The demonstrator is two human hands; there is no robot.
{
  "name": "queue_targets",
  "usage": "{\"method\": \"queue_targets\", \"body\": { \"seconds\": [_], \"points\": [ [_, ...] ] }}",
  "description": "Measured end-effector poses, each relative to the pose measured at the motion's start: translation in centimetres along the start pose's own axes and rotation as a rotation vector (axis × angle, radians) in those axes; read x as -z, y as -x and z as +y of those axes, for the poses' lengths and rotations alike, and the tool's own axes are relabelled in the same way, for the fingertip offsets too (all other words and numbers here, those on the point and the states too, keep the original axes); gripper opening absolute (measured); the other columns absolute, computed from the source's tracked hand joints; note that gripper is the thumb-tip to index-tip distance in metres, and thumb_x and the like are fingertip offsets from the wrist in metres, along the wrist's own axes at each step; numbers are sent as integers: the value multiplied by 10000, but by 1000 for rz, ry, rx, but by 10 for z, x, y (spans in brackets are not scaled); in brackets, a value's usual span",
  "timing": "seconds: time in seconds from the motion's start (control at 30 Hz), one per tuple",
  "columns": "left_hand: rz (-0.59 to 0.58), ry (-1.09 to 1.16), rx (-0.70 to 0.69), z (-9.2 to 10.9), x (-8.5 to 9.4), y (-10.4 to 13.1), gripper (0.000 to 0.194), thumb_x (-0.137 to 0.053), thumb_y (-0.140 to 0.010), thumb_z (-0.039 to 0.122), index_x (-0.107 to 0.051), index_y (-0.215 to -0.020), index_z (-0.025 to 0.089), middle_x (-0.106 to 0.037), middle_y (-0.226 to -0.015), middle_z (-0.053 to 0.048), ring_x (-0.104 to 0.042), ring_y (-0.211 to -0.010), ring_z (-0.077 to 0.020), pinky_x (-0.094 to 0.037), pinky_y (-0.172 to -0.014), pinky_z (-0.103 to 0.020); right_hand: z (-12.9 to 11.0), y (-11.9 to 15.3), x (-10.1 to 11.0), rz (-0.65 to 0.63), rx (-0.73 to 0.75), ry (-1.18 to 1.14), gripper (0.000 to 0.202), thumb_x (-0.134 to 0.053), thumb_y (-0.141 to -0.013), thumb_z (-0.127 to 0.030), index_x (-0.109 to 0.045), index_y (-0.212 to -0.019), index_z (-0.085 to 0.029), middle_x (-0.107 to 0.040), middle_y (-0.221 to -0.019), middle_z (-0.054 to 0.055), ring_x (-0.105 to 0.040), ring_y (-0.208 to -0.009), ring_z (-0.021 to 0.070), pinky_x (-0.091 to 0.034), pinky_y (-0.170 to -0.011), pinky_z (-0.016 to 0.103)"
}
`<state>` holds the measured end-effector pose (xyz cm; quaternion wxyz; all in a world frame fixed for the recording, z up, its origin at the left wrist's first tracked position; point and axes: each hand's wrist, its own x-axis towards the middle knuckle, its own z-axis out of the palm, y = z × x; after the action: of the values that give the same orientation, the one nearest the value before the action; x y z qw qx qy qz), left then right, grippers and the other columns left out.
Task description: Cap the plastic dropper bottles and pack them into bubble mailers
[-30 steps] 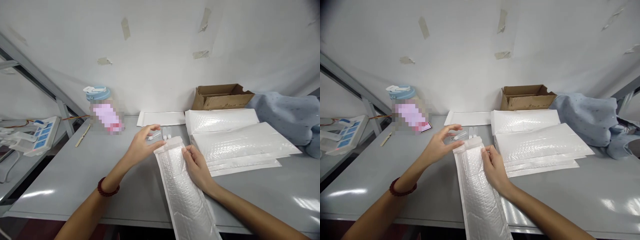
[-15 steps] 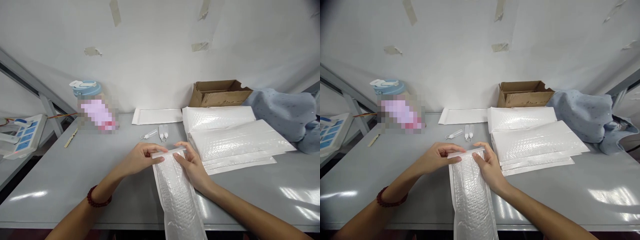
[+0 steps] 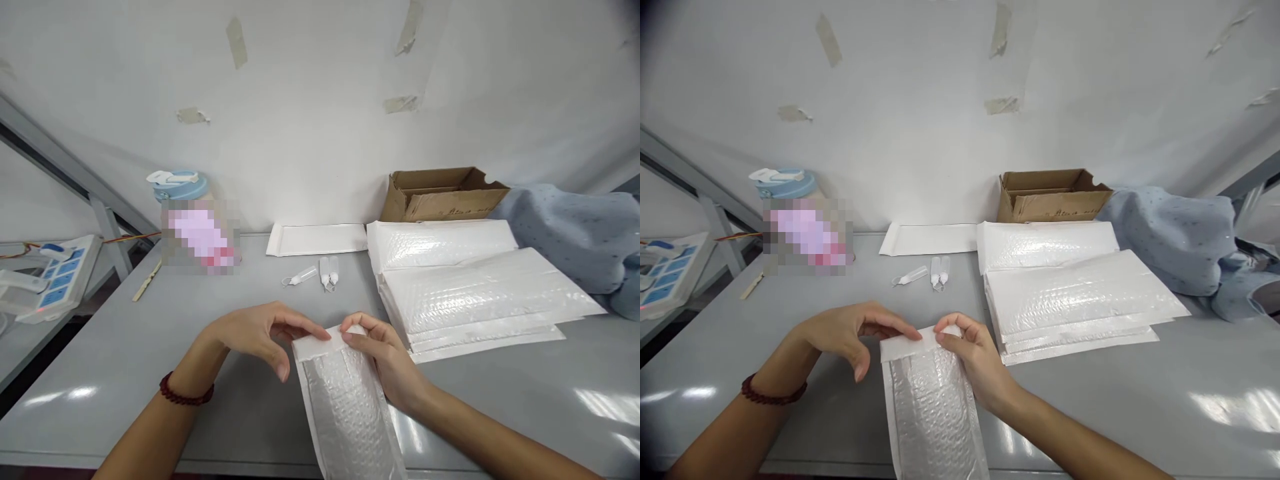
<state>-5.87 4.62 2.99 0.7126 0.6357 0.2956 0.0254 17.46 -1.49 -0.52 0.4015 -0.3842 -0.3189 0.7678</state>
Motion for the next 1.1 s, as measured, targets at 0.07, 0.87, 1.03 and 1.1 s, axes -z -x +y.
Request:
{"method": "queue_targets", "body": {
  "seconds": [0.07, 0.87, 1.03, 1.1],
  "points": [
    [-1, 17, -41, 0, 2, 1, 520, -762, -701, 317, -614, -1200, 312, -663, -1134, -37, -606, -1019, -236, -494, -841, -328, 0, 0, 0, -3, -24, -37, 133, -686, -750, -276, -586, -786, -195, -581, -632, -24, -509, -547, 104, -339, -530, 235],
    [739, 125, -238, 86, -24, -145, 212, -596, -867, 288, -570, -748, 115, -522, -612, 24, -499, -492, -76, -435, -486, -207, 15, 2, -12, -318, -171, -58, 304, -603, -709, -436, -547, -794, -150, -635, -557, 16, -588, -392, 131, -437, -360, 206],
    [757, 138, -115, 94, -25, -172, 317, -553, -909, 318, -544, -1167, 134, -581, -1142, -96, -605, -953, -204, -527, -800, -395, 9, 5, -14, -324, -121, 10, 307, -589, -700, -459, -515, -777, -171, -607, -555, -8, -548, -376, 109, -421, -351, 201],
    [773, 124, -97, 97, -24, -174, 323, -556, -906, 318, -545, -1169, 133, -578, -1154, -101, -601, -971, -212, -520, -817, -405, -1, 13, -13, -346, -101, 52, 303, -634, -688, -444, -518, -777, -178, -606, -568, -6, -548, -401, 116, -422, -375, 216]
  ]
}}
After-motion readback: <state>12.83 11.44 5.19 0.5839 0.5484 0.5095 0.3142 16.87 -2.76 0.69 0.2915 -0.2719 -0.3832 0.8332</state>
